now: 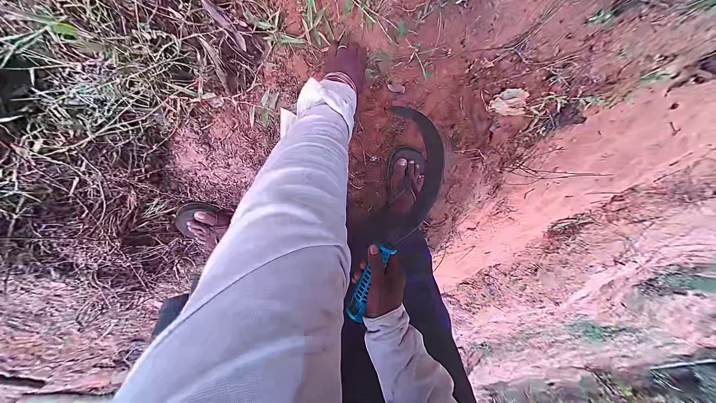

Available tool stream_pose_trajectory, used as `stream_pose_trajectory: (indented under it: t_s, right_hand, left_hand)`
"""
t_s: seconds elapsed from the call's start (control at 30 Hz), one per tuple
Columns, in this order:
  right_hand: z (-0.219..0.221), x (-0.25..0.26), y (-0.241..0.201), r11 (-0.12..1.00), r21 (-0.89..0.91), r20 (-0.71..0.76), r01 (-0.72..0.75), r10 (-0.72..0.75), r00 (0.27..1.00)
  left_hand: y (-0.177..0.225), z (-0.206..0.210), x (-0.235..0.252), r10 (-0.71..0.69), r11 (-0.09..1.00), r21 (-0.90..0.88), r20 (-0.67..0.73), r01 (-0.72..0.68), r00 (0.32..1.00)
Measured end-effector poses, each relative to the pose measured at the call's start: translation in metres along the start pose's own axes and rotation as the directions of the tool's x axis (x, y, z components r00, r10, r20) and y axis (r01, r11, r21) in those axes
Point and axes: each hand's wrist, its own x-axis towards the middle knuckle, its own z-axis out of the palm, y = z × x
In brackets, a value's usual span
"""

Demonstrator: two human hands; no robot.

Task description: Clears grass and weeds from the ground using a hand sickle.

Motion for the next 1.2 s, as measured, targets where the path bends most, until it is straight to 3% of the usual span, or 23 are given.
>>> stream_pose_trajectory:
  t_s: [0.07, 0.2, 0.37, 0.47, 0.5, 0.57, 0.63, 0.67, 0.77, 0.8, 0.83, 0.87, 0.93, 1.0, 1.07, 1.1, 1.13, 1.17, 1.2]
  right_hand:
    - [0.000, 0.001, 0.003, 1.000, -0.011, -0.013, -0.007, 0.007, 1.000]
    - [0.010, -0.003, -0.001, 1.000, -0.013, -0.051, 0.008, -0.008, 0.999]
    - [0.021, -0.015, 0.002, 0.987, -0.105, -0.070, 0.118, -0.126, 0.990]
    - [0.031, -0.030, 0.003, 0.980, -0.146, -0.069, 0.137, -0.148, 0.987]
    - [0.039, -0.036, 0.001, 0.978, -0.158, -0.066, 0.134, -0.146, 0.987]
    - [0.058, -0.051, -0.007, 0.970, -0.200, -0.055, 0.136, -0.150, 0.987]
    - [0.080, -0.063, -0.017, 0.954, -0.245, -0.030, 0.174, -0.187, 0.982]
    - [0.089, -0.070, -0.021, 0.944, -0.268, -0.016, 0.194, -0.206, 0.978]
    - [0.113, -0.095, -0.037, 0.911, -0.332, 0.018, 0.245, -0.254, 0.967]
    - [0.123, -0.103, -0.045, 0.902, -0.342, 0.028, 0.262, -0.269, 0.963]
    - [0.133, -0.113, -0.052, 0.894, -0.354, 0.040, 0.273, -0.277, 0.960]
    - [0.143, -0.122, -0.058, 0.887, -0.362, 0.055, 0.286, -0.286, 0.957]
    - [0.162, -0.134, -0.071, 0.879, -0.359, 0.086, 0.313, -0.302, 0.949]
    - [0.175, -0.141, -0.085, 0.863, -0.379, 0.130, 0.333, -0.306, 0.943]
    - [0.182, -0.138, -0.095, 0.850, -0.395, 0.167, 0.349, -0.307, 0.937]
    - [0.182, -0.133, -0.097, 0.849, -0.397, 0.166, 0.349, -0.308, 0.937]
    - [0.182, -0.126, -0.096, 0.849, -0.392, 0.145, 0.354, -0.323, 0.935]
    - [0.181, -0.114, -0.094, 0.850, -0.385, 0.116, 0.359, -0.341, 0.933]
    - [0.180, -0.101, -0.090, 0.850, -0.384, 0.084, 0.360, -0.356, 0.930]
  left_hand:
    - [0.000, -0.007, -0.012, -0.065, 0.993, -0.094, 0.080, 0.073, 0.995]
    - [-0.049, -0.023, -0.076, -0.233, 0.911, -0.352, -0.005, 0.216, 0.973]
    - [-0.106, -0.119, -0.150, -0.127, 0.936, -0.350, -0.209, 0.047, 0.970]
    - [-0.155, -0.186, -0.193, -0.018, 0.960, -0.266, -0.380, -0.091, 0.925]
    - [-0.181, -0.203, -0.213, -0.036, 0.959, -0.268, -0.433, -0.090, 0.901]
    - [-0.244, -0.220, -0.271, -0.237, 0.941, -0.323, -0.434, 0.095, 0.869]
    - [-0.317, -0.214, -0.337, -0.442, 0.880, -0.377, -0.430, 0.289, 0.787]
    - [-0.353, -0.203, -0.374, -0.555, 0.821, -0.419, -0.427, 0.388, 0.714]
    - [-0.433, -0.176, -0.477, -0.868, 0.484, -0.550, -0.200, 0.681, 0.455]
    - [-0.458, -0.159, -0.506, -0.897, 0.415, -0.566, -0.127, 0.712, 0.423]
    - [-0.484, -0.134, -0.535, -0.889, 0.423, -0.581, -0.119, 0.695, 0.442]
    - [-0.510, -0.100, -0.558, -0.840, 0.521, -0.575, -0.214, 0.631, 0.499]
    - [-0.504, -0.075, -0.565, -0.811, 0.560, -0.590, -0.246, 0.582, 0.530]
    - [-0.450, -0.070, -0.546, -0.754, 0.648, -0.565, -0.387, 0.510, 0.530]
    - [-0.378, -0.067, -0.513, -0.582, 0.812, -0.470, -0.698, 0.346, 0.417]
    - [-0.337, -0.061, -0.487, -0.455, 0.889, -0.396, -0.821, 0.229, 0.345]
    - [-0.294, -0.054, -0.457, -0.348, 0.937, -0.341, -0.881, 0.079, 0.321]
    - [-0.250, -0.048, -0.426, -0.284, 0.934, -0.346, -0.869, -0.090, 0.405]
    - [-0.212, -0.046, -0.399, -0.233, 0.880, -0.433, -0.752, -0.196, 0.617]
